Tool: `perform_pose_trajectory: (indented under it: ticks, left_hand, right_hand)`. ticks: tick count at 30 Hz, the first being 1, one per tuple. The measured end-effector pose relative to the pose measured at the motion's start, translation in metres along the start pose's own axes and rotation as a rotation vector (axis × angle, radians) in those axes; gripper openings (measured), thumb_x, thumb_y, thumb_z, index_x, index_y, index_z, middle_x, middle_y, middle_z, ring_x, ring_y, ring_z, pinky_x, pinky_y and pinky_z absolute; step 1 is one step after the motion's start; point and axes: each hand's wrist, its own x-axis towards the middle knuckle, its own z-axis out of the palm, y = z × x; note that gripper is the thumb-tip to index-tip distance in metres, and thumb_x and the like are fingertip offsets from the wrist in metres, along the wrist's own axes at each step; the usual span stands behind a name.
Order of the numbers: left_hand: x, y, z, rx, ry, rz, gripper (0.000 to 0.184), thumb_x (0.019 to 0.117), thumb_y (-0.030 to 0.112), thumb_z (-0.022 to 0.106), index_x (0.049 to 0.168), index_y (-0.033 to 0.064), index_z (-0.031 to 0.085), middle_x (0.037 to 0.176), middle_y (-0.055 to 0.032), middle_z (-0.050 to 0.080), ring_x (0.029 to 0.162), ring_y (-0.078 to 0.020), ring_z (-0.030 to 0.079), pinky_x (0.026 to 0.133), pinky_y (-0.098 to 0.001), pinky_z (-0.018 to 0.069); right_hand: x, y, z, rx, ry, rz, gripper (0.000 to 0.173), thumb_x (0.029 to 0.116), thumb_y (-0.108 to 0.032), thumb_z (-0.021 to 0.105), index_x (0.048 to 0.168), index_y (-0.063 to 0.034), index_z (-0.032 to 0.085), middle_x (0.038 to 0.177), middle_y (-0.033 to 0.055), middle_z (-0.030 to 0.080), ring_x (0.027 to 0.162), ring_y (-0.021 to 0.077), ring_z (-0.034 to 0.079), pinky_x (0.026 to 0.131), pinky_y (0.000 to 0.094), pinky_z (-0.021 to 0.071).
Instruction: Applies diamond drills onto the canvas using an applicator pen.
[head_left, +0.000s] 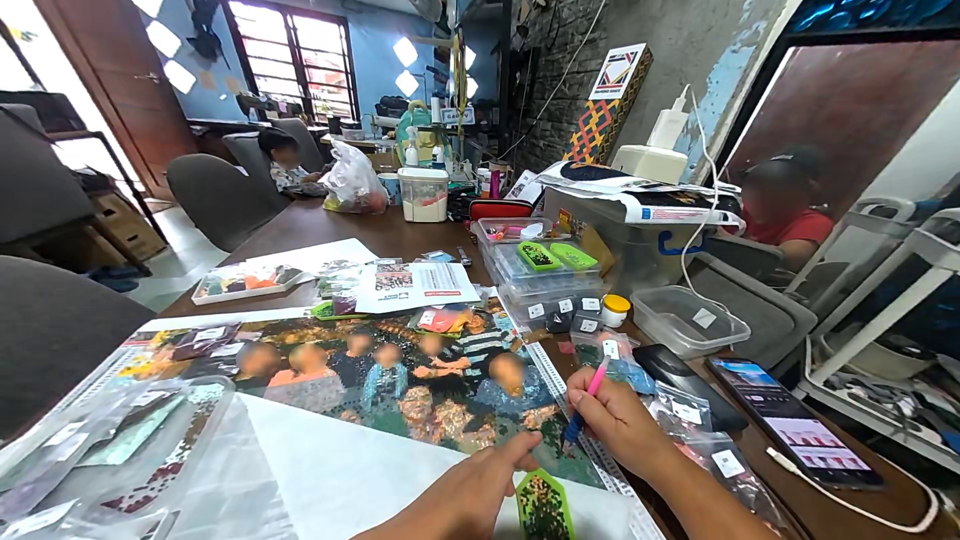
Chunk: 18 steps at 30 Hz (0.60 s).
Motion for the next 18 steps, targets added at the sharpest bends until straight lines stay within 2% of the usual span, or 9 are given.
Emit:
perform_pose_trajectory:
  ticks: [13, 18]
  left_hand:
    - [-0.0004, -0.0008, 0.0009, 0.015, 0.016, 0.017, 0.112, 0.0691, 0.031, 0.092, 0.154, -0.0074, 0.030, 0.130, -0.0236, 0.063, 0.106, -0.0331, 0.064, 0.092, -0.0473, 0.0520]
    - [-0.0002, -0.0001, 0.0001, -0.001, 0.004, 0.011, 0.111, 0.0695, 0.029, 0.092, 0.154, -0.0075, 0.029, 0.132, -0.0245, 0.062, 0.105, -0.0336, 0.064, 0.092, -0.0473, 0.0516]
  right_hand:
    - [-0.0006, -0.0006, 0.0002, -0.010, -0.007, -0.002, 0.025, 0.1039, -0.021, 0.041, 0.092, -0.0090, 0.059, 0.071, -0.0078, 0.055, 0.058, -0.0051, 0.048, 0.055, 0.0129, 0.0409]
    - [-0.0015, -0.0001, 0.0000, -0.159, -0.028, -0.111, 0.032, 0.1062, -0.028, 0.042, 0.095, -0.0056, 0.062, 0.066, -0.0035, 0.051, 0.057, -0.0010, 0.047, 0.055, 0.0165, 0.0412]
